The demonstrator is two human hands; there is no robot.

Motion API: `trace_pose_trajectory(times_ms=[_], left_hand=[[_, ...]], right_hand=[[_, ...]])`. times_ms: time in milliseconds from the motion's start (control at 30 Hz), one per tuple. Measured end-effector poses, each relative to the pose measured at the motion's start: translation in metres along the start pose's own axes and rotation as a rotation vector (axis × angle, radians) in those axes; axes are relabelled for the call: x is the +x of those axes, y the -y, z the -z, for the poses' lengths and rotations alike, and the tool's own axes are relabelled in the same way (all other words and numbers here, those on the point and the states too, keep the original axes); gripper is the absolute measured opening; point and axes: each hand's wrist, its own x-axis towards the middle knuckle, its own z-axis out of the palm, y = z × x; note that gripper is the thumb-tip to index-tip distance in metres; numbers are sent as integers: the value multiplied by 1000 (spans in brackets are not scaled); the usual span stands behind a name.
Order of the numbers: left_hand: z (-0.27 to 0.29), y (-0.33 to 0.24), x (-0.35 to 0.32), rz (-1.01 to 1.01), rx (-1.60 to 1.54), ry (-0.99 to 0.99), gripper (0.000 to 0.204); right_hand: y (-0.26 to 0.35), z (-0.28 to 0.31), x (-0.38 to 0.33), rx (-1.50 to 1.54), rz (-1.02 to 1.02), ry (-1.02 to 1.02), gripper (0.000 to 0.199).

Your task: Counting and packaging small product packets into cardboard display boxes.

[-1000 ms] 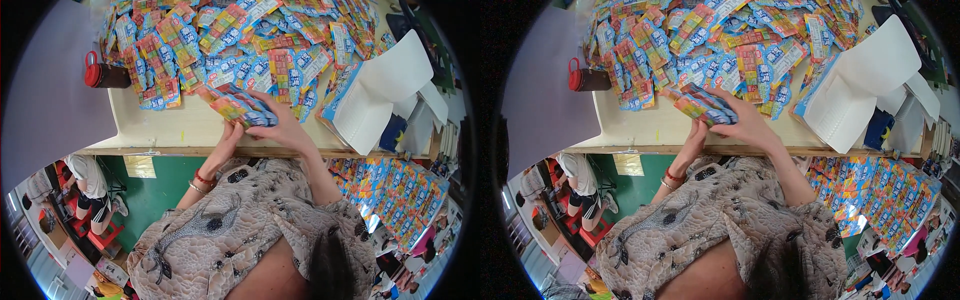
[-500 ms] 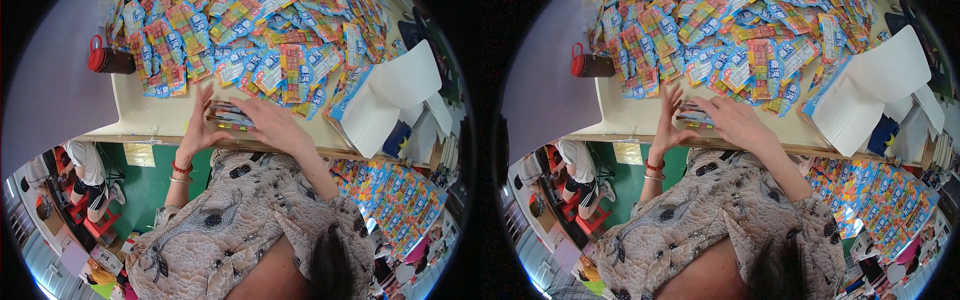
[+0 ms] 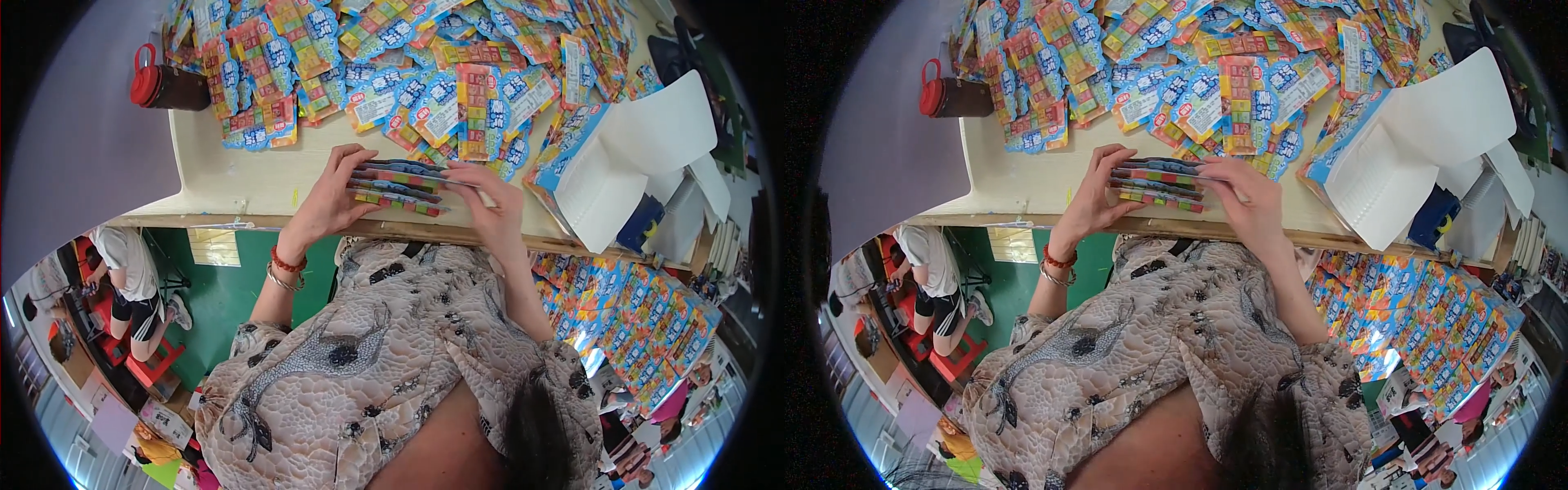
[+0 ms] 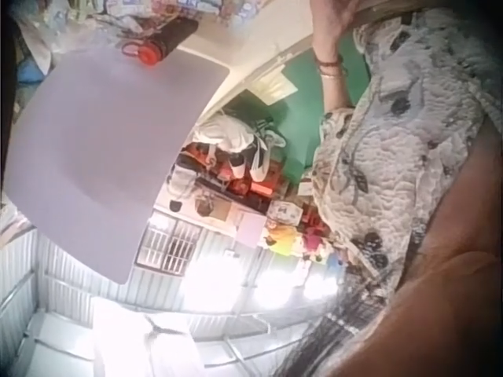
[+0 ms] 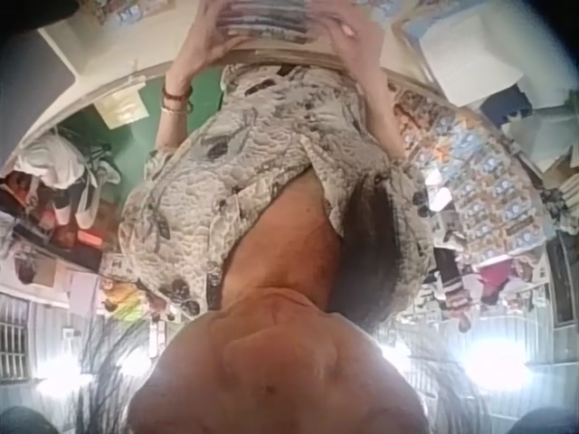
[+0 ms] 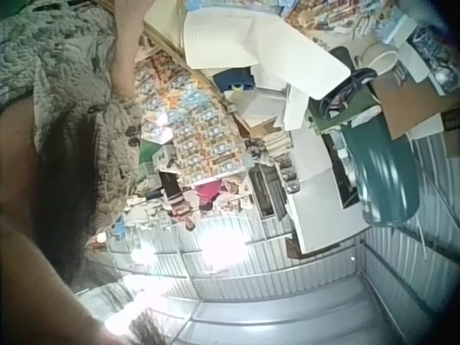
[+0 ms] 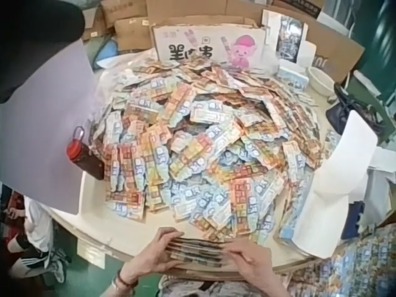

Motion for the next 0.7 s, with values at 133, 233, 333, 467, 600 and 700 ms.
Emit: trace_pose_trajectory(times_ms=[133, 233, 333, 467, 600, 700], left_hand=[[4, 2, -2, -20, 34, 39, 71], [5, -1, -6, 38, -6, 72, 73], [0, 2, -12, -96, 52, -31, 82], [-15, 18, -24, -41, -78, -245, 117], [-18, 16, -23, 89, -363, -92, 135], [-25, 19, -17, 7, -245, -68, 133]], right_hand=[[8, 5, 7, 229, -110, -546, 16], [1, 5, 27, 133, -48, -397, 14], [-30, -2, 26, 45, -84, -21, 18], [-36, -21, 13, 165, -316, 347, 23], [-36, -33, -4, 387, -397, 242, 43], [-35, -38, -20, 438, -225, 71, 67]])
